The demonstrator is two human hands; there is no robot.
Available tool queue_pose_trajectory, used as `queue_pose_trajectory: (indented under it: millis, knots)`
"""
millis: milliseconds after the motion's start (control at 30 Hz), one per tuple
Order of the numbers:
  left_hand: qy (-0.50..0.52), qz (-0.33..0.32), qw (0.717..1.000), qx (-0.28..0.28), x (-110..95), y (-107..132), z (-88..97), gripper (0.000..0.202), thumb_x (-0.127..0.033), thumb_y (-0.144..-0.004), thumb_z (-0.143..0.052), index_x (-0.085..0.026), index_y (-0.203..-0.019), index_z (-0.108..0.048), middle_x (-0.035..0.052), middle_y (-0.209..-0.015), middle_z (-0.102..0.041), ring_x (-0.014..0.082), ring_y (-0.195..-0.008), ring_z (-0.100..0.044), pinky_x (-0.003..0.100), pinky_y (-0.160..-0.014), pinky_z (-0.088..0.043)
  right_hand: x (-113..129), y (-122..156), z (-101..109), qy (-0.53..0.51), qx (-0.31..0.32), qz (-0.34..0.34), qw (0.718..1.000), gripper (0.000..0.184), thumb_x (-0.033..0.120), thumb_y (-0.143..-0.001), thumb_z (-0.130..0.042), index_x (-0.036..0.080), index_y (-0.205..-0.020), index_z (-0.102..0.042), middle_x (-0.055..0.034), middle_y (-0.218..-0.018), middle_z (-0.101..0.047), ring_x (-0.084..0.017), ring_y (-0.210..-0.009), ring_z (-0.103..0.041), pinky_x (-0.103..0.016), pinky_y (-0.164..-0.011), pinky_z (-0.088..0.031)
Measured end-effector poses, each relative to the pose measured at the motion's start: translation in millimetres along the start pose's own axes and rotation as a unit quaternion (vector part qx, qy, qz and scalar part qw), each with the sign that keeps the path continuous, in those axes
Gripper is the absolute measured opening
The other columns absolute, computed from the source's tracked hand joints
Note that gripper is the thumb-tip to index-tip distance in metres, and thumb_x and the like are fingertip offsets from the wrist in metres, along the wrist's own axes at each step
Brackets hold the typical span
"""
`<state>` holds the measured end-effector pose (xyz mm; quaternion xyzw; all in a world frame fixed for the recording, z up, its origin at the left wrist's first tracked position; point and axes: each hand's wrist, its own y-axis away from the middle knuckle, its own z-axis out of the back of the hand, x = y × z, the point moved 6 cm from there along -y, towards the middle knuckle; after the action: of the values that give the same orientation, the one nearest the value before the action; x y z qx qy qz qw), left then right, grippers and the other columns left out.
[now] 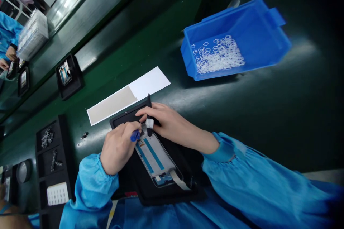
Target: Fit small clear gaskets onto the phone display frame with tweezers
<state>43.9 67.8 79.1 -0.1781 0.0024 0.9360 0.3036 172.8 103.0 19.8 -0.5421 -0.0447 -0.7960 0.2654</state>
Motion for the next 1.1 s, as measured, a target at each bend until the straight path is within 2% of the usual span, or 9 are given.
queue_pose_trajectory:
  millis: [200, 433, 533, 633, 700, 800, 867, 967, 1100]
  knots:
    - [-0.055, -0.046, 0.997, 0.028, -9, -16, 3.4, 0.013, -0.022, -0.101, -0.041, -0.021, -0.107, -0.052, 0.0018, -0.088, -0.069, 0.016, -0.073, -0.066, 0.027, -0.065, -0.052, 0, 1, 0, 0.01, -0.017, 0.012, 1.0, 0.04, -0.002, -0.08, -0.054, 0.024, -0.108, -0.059, -0.0006, -0.087, -0.063, -0.022, -0.086, -0.059, -0.037, -0.085, -0.046]
    - [0.019, 0.02, 0.999, -0.021, 6, -3, -3.2, 0.011, -0.022, -0.098, -0.048, -0.022, -0.102, -0.057, 0.0026, -0.096, -0.07, 0.0157, -0.084, -0.069, 0.026, -0.074, -0.054, 2, -1, -7, 0.028, -0.054, 0.026, 0.998, 0.034, -0.001, -0.08, -0.056, 0.024, -0.103, -0.059, 0.0, -0.088, -0.067, -0.023, -0.087, -0.059, -0.041, -0.092, -0.042]
    - [0.115, 0.104, 0.981, -0.119, 22, 7, 2.1, 0.007, -0.023, -0.094, -0.056, -0.02, -0.099, -0.059, 0.0041, -0.096, -0.071, 0.017, -0.088, -0.07, 0.027, -0.076, -0.056, 1, -2, -11, 0.039, -0.053, 0.009, 0.998, 0.034, -0.001, -0.077, -0.056, 0.024, -0.1, -0.058, 0.0007, -0.084, -0.068, -0.024, -0.085, -0.058, -0.043, -0.093, -0.042]
    - [0.216, 0.15, 0.916, -0.303, 38, 27, 24.5, 0.005, -0.019, -0.092, -0.056, -0.019, -0.097, -0.054, 0.0027, -0.088, -0.068, 0.0171, -0.088, -0.07, 0.031, -0.08, -0.056, 0, -2, -13, 0.032, -0.046, 0.002, 0.998, 0.033, 0.0, -0.076, -0.056, 0.024, -0.099, -0.058, 0.0012, -0.083, -0.069, -0.024, -0.084, -0.06, -0.047, -0.098, -0.04]
    - [0.219, 0.145, 0.894, -0.364, 41, 40, 35.7, 0.007, -0.015, -0.093, -0.049, -0.02, -0.091, -0.052, -0.0002, -0.081, -0.063, 0.0151, -0.082, -0.067, 0.031, -0.08, -0.055, 0, 0, -12, 0.014, -0.054, 0.005, 0.998, 0.029, 0.004, -0.08, -0.054, 0.024, -0.1, -0.058, 0.0012, -0.086, -0.071, -0.024, -0.087, -0.063, -0.053, -0.105, -0.034]
    - [0.116, 0.127, 0.952, -0.252, 33, 45, 25.4, 0.018, -0.01, -0.091, -0.046, -0.021, -0.089, -0.06, -0.0006, -0.079, -0.061, 0.0121, -0.071, -0.061, 0.023, -0.068, -0.05, 1, 5, -1, -0.047, -0.114, -0.004, 0.992, 0.023, 0.013, -0.092, -0.048, 0.025, -0.107, -0.06, -0.0005, -0.088, -0.072, -0.023, -0.091, -0.066, -0.051, -0.103, -0.039]
    - [0.013, 0.11, 0.983, -0.144, 24, 45, 5.0, 0.023, -0.011, -0.09, -0.049, -0.022, -0.101, -0.065, -0.0004, -0.079, -0.061, 0.012, -0.066, -0.059, 0.022, -0.06, -0.047, 0, 11, 9, -0.101, -0.181, -0.021, 0.978, 0.022, 0.024, -0.1, -0.046, 0.025, -0.116, -0.061, -0.0005, -0.08, -0.068, -0.021, -0.079, -0.065, -0.041, -0.085, -0.051]
    - [-0.119, 0.08, 0.988, -0.06, 14, 43, -21.7, 0.031, -0.016, -0.093, -0.05, -0.024, -0.119, -0.064, -0.0012, -0.072, -0.058, 0.0132, -0.061, -0.059, 0.023, -0.054, -0.044, -5, 19, 18, -0.174, -0.246, -0.056, 0.952, 0.031, 0.044, -0.102, -0.047, 0.026, -0.123, -0.062, 0.0005, -0.075, -0.06, -0.014, -0.058, -0.056, -0.029, -0.059, -0.053]
    - [-0.195, 0.06, 0.979, -0.004, 10, 37, -38.2, 0.034, -0.018, -0.094, -0.05, -0.027, -0.124, -0.063, -0.0016, -0.07, -0.057, 0.0138, -0.061, -0.06, 0.025, -0.052, -0.043, -15, 22, 15, -0.244, -0.23, -0.124, 0.934, 0.046, 0.059, -0.097, -0.049, 0.022, -0.121, -0.063, -0.0046, -0.085, -0.065, -0.016, -0.066, -0.061, -0.026, -0.05, -0.055]
